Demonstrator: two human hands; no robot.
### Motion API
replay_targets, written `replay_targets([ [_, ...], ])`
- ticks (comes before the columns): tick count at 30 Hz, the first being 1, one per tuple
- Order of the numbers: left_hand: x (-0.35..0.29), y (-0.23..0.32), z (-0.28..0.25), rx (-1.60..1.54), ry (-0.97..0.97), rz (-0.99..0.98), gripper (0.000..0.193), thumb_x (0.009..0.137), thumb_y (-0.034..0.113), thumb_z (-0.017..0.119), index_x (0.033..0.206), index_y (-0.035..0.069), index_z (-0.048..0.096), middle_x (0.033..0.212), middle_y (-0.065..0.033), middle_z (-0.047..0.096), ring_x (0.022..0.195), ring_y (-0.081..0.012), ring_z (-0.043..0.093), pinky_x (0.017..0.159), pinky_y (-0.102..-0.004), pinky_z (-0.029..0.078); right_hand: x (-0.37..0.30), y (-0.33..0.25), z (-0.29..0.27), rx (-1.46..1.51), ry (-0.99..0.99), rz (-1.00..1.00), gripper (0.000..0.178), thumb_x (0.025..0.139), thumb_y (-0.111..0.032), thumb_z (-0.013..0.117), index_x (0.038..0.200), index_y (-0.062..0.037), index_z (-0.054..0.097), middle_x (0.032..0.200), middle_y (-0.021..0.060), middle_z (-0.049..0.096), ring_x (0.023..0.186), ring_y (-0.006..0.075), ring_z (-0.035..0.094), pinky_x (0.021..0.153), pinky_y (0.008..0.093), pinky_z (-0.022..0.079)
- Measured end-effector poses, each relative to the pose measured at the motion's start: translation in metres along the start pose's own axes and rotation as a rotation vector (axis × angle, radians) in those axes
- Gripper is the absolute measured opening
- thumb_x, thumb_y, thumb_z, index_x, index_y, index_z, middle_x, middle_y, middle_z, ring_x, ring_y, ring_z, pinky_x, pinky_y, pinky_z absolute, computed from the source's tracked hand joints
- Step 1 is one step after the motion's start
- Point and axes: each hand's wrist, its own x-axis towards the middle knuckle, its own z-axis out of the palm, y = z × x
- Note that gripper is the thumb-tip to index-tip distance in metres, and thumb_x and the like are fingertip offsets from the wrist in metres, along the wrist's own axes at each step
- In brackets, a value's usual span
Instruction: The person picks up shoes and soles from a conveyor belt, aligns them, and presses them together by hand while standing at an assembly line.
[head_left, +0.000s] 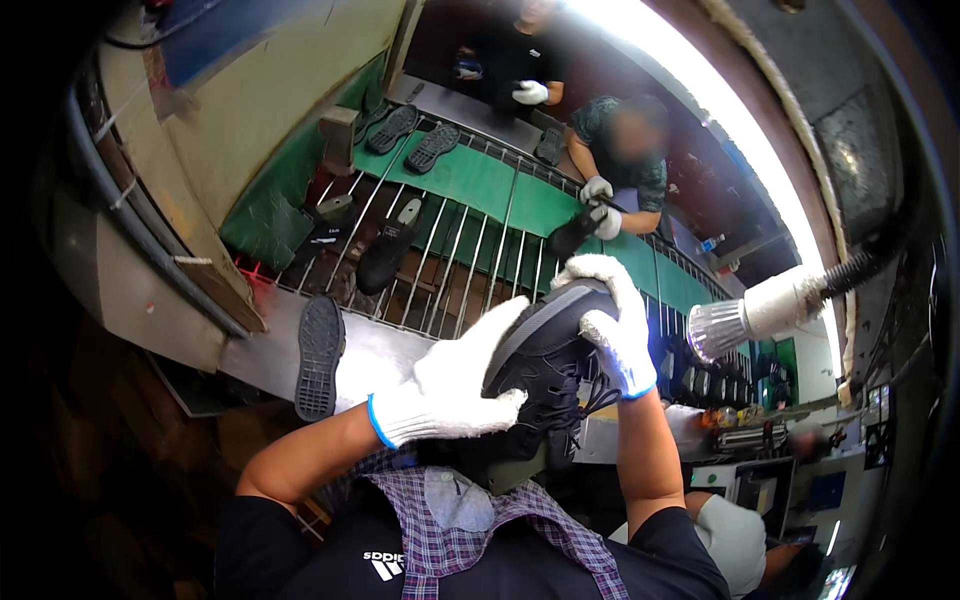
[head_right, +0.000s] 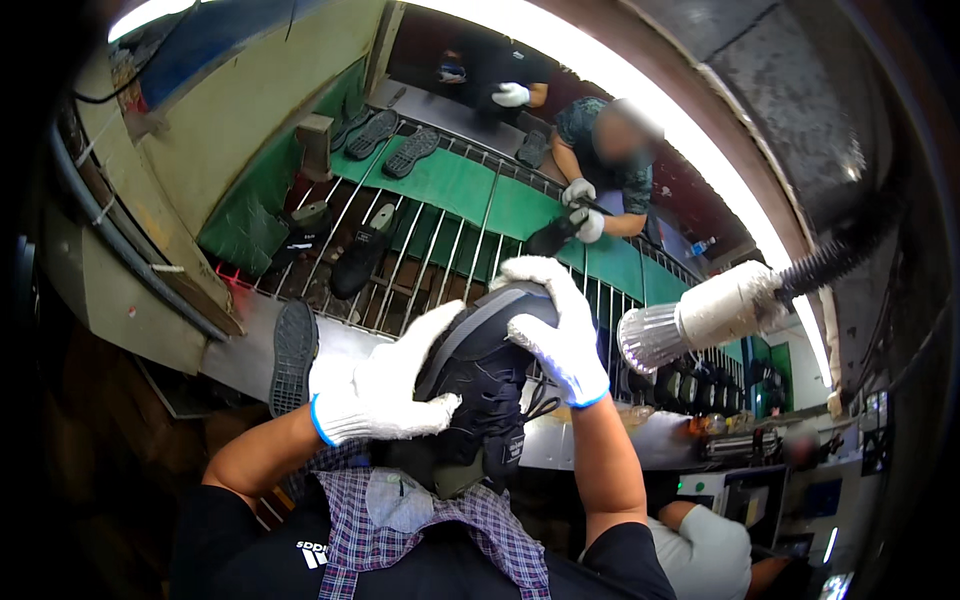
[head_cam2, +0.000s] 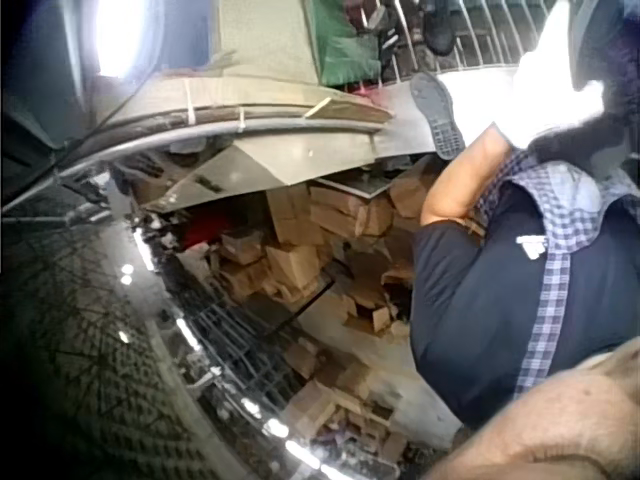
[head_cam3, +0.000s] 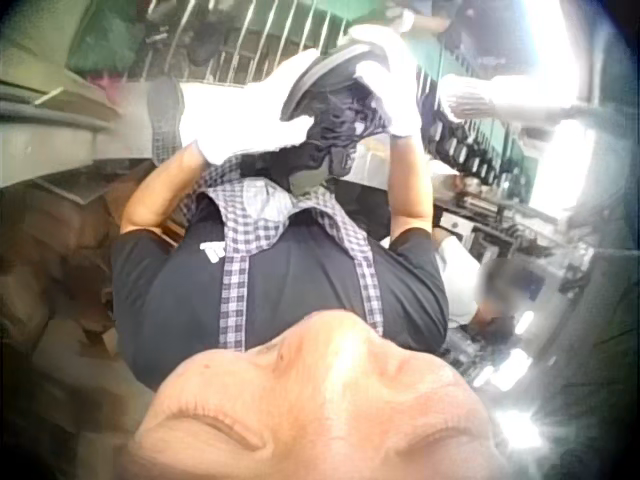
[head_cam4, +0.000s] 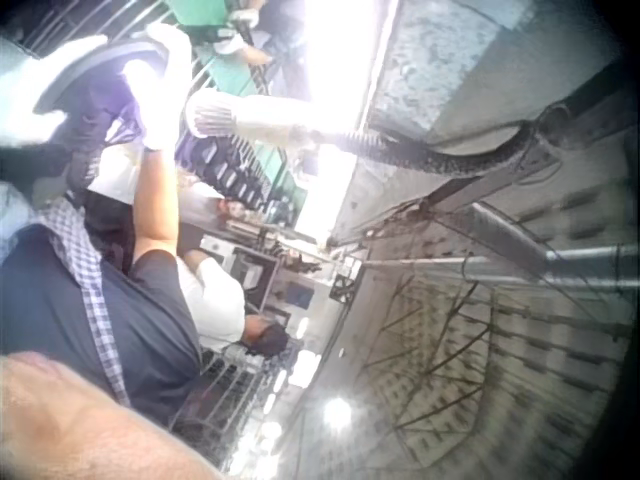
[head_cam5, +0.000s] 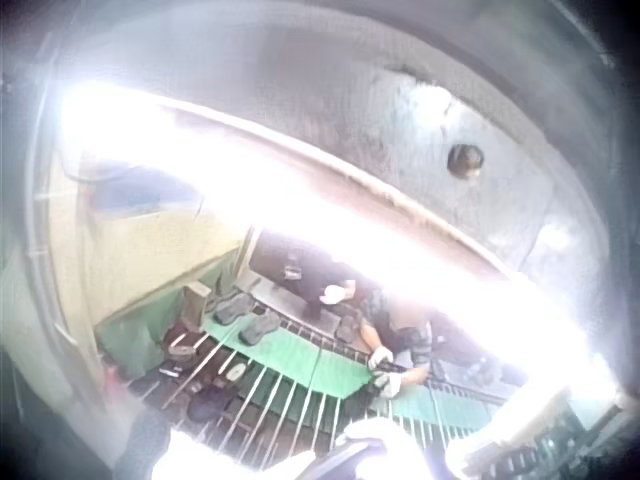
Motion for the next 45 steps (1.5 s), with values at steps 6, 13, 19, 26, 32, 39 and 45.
replay_targets([
  [6, -0.016, -0.009, -0.031, -0.173, -0.005, 0.001, 0.092, 0.082, 0.022, 0.091, 0.151, -0.004, 0.036, 0.14, -0.0233, 0.059, 0.127, -0.0282, 0.063, 0.109, -0.0433, 0.052, 0.003, 0.018, 0.066, 1.248, 0.327, -0.026, 0.062, 0.107, -0.062, 0.047, 0.132, -0.0069, 0.058, 0.118, 0.0137, 0.068, 0.107, 0.0318, 0.068, 0.098, 0.0468, 0.057],
  [13, 0.016, -0.01, -0.061, -0.168, 0.145, 0.186, 0.087, 0.088, 0.008, 0.08, 0.16, 0.008, 0.033, 0.137, -0.018, 0.062, 0.128, -0.0297, 0.063, 0.114, -0.0431, 0.047, -0.056, 0.079, 0.133, 0.463, 0.524, 0.417, 0.044, 0.115, -0.029, 0.044, 0.146, -0.0013, 0.057, 0.137, 0.0157, 0.068, 0.126, 0.0282, 0.065, 0.108, 0.0392, 0.051],
  [19, 0.06, -0.049, -0.088, -0.137, -0.086, 0.184, 0.03, 0.099, 0.011, 0.05, 0.115, 0.001, 0.073, 0.113, -0.0114, 0.072, 0.108, -0.0208, 0.067, 0.099, -0.0328, 0.051, -0.069, -0.043, 0.142, -0.254, 0.343, 0.393, 0.053, 0.103, -0.035, 0.06, 0.147, -0.0057, 0.053, 0.13, 0.0249, 0.069, 0.119, 0.0411, 0.068, 0.104, 0.0429, 0.052],
  [26, 0.062, -0.067, -0.084, -0.255, -0.083, 0.077, 0.019, 0.097, 0.011, 0.056, 0.098, 0.0, 0.071, 0.098, -0.0112, 0.074, 0.097, -0.0191, 0.067, 0.093, -0.033, 0.052, -0.103, -0.028, 0.176, -0.307, 0.456, 0.027, 0.101, 0.083, -0.037, 0.084, 0.156, 0.0102, 0.034, 0.149, 0.0309, 0.05, 0.135, 0.0457, 0.054, 0.117, 0.05, 0.042],
  [32, 0.062, -0.064, -0.076, -0.175, 0.022, 0.131, 0.033, 0.103, 0.022, 0.053, 0.092, -0.002, 0.072, 0.095, -0.0118, 0.073, 0.091, -0.0211, 0.068, 0.088, -0.0354, 0.053, -0.071, 0.039, 0.113, -0.497, 0.321, -0.193, 0.051, 0.092, -0.017, 0.072, 0.139, -0.0027, 0.061, 0.121, 0.0201, 0.068, 0.106, 0.0404, 0.069, 0.092, 0.044, 0.057],
  [39, 0.079, -0.028, -0.072, 0.096, 0.096, 0.195, 0.029, 0.103, 0.016, 0.055, 0.096, -0.003, 0.075, 0.097, -0.0118, 0.075, 0.092, -0.0197, 0.07, 0.087, -0.0326, 0.053, -0.014, 0.052, 0.073, -0.354, 0.191, 0.077, 0.038, 0.104, -0.026, 0.053, 0.137, -0.0091, 0.063, 0.119, 0.0203, 0.072, 0.103, 0.0372, 0.071, 0.09, 0.0434, 0.057],
  [45, 0.107, 0.0, -0.068, 0.269, 0.178, 0.236, 0.034, 0.106, 0.02, 0.055, 0.092, -0.001, 0.077, 0.089, -0.0117, 0.075, 0.085, -0.0197, 0.071, 0.083, -0.0333, 0.053, -0.016, 0.04, 0.052, -0.737, 0.092, -0.168, 0.03, 0.105, -0.026, 0.052, 0.122, -0.0046, 0.065, 0.122, 0.0198, 0.066, 0.098, 0.0369, 0.07, 0.084, 0.0445, 0.057],
])
